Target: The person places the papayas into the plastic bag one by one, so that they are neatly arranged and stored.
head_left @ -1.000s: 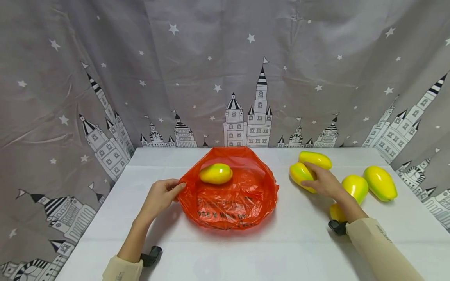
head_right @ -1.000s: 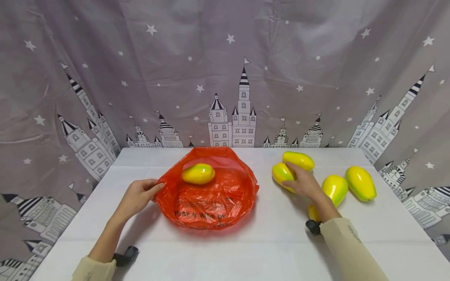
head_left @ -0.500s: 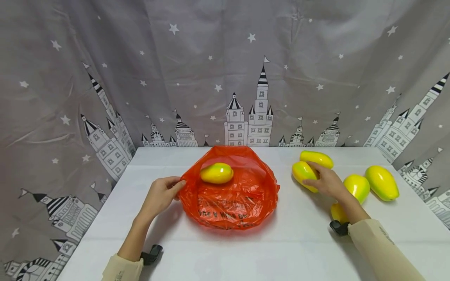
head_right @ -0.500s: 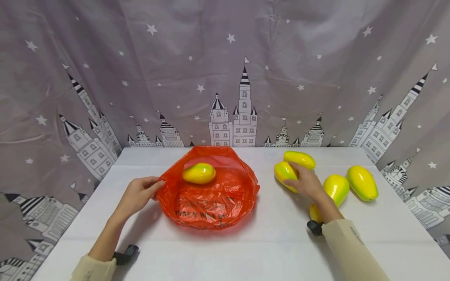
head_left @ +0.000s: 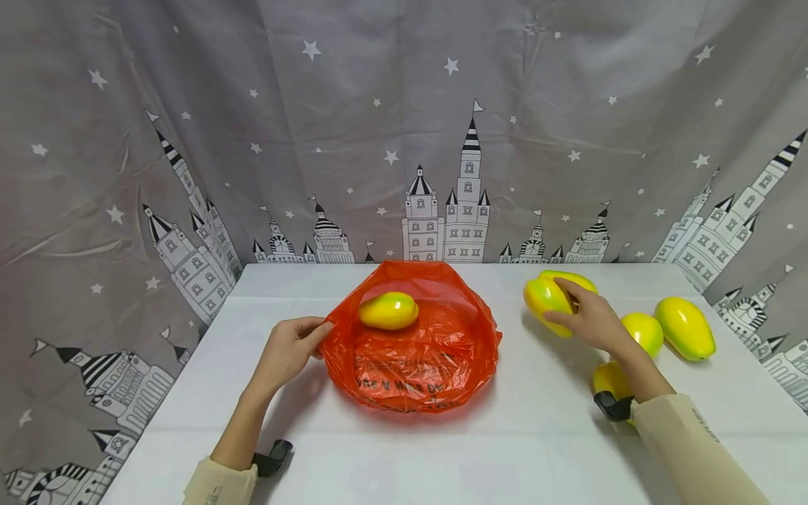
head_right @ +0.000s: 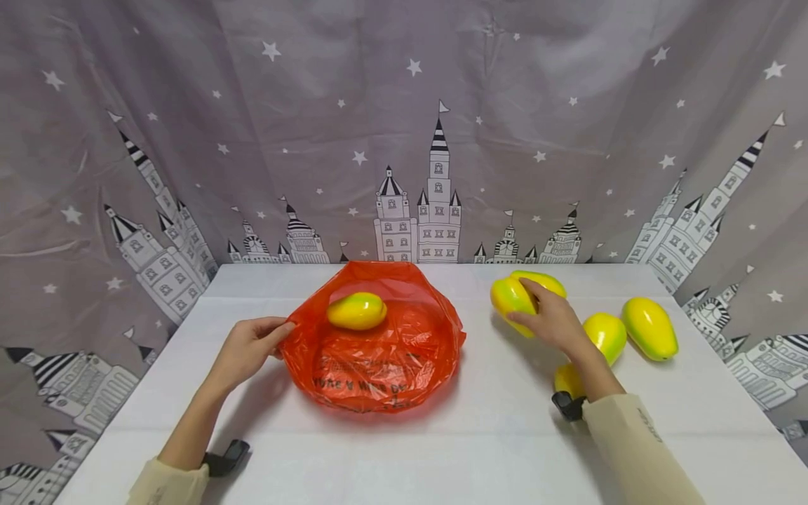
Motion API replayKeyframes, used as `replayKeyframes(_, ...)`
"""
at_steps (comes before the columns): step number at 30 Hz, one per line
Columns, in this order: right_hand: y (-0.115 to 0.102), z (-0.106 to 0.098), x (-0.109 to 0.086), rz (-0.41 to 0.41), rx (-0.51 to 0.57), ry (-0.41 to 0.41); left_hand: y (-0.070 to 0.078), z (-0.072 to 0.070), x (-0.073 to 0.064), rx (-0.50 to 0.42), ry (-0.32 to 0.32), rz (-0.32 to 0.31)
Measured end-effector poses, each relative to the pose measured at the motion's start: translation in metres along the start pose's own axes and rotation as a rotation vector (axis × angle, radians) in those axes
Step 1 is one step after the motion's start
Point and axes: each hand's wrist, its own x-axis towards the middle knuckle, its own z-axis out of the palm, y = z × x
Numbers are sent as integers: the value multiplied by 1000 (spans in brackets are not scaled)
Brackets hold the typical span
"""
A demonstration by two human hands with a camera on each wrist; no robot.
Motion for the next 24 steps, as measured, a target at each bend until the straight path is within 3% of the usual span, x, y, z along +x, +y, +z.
replayKeyframes(11, -26, 5, -2, -94, 39, 18, -2, 0, 0, -10, -1, 2)
replayKeyframes(24, -68, 7, -7, -195, -6, 11, -3, 0, 0, -19, -5, 21)
